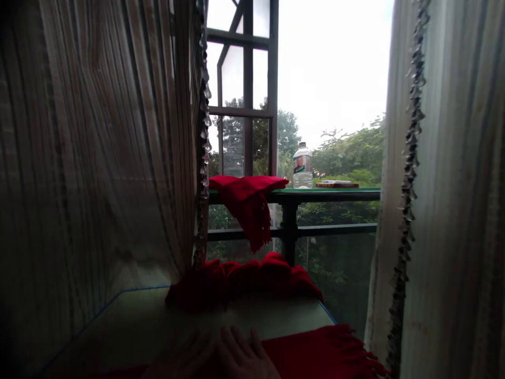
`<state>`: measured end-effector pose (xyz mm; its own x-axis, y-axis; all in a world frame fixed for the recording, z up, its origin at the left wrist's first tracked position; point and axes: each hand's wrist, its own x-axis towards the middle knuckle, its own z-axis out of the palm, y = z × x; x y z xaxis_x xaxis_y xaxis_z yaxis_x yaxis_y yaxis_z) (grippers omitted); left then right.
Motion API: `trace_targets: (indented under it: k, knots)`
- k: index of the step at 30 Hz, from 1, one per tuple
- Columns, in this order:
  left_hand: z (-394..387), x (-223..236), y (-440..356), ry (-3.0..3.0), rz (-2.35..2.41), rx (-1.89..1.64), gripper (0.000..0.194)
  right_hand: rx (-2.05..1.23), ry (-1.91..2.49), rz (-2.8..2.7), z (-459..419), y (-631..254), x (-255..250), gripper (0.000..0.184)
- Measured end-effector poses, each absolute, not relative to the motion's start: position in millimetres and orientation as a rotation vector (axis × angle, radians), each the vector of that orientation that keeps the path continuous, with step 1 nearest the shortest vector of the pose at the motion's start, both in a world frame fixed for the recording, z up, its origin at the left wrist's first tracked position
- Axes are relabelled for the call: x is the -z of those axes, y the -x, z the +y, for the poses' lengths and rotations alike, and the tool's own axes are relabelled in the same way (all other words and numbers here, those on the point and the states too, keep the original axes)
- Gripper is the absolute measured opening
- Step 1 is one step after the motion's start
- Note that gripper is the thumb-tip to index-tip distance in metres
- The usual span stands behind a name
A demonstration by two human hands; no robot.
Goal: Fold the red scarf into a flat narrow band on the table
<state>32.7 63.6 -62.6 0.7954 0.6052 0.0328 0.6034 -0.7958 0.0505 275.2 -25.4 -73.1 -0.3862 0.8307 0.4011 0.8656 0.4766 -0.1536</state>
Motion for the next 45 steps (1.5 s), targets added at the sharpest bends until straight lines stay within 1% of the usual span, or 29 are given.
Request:
trace_targets:
  k: [1,2,3,5,6,8,11,16,21,24,27,29,34,37,41,45]
  knots:
    - [63,59,-33,-2.856,0.968,-0.011,0.062,-0.104,1.413,-2.383,-18,-282,75,0.062]
    - [58,53,-33,-2.802,0.943,0.027,0.066,-0.25,1.443,-2.398,-14,-288,75,0.068]
    - [51,44,-33,-2.781,0.945,0.014,0.07,-0.302,1.497,-2.347,-13,-293,73,0.069]
    - [32,21,-34,-2.769,0.904,0.035,0.084,-0.326,1.609,-2.271,-19,-301,65,0.065]
    - [21,9,-35,-2.749,0.912,0.041,0.088,-0.3,1.644,-2.236,-24,-303,59,0.062]
    - [4,-10,-36,-2.736,0.976,-0.025,0.085,-0.242,1.67,-2.201,-34,-300,47,0.061]
    - [-7,-21,-37,-2.703,1.013,-0.037,0.082,-0.302,1.612,-2.299,-45,-285,32,0.069]
    - [0,-8,-35,-2.696,1.052,0.002,0.08,-0.44,1.621,-2.416,-50,-281,23,0.077]
    - [10,13,-30,-2.758,1.006,-0.109,0.079,-0.364,1.746,-2.326,-52,-296,11,0.069]
    - [13,18,-28,-2.771,1.004,-0.138,0.081,-0.294,1.652,-2.315,-51,-284,9,0.072]
    - [14,19,-28,-2.775,1.002,-0.186,0.081,-0.332,1.515,-2.366,-50,-270,13,0.075]
    - [15,19,-27,-2.779,0.996,-0.236,0.079,-0.369,1.501,-2.379,-52,-271,15,0.074]
    - [16,20,-26,-2.746,1.052,-0.276,0.074,-0.409,1.688,-2.315,-58,-300,6,0.071]
    - [15,21,-27,-2.74,1.084,-0.293,0.074,-0.35,1.739,-2.25,-55,-301,-1,0.072]
    - [14,32,-32,-2.809,1.129,-0.386,0.072,-0.263,1.581,-2.323,-46,-279,8,0.072]
    - [15,43,-35,-2.816,1.172,-0.593,0.065,-0.216,1.627,-2.333,-42,-287,27,0.064]
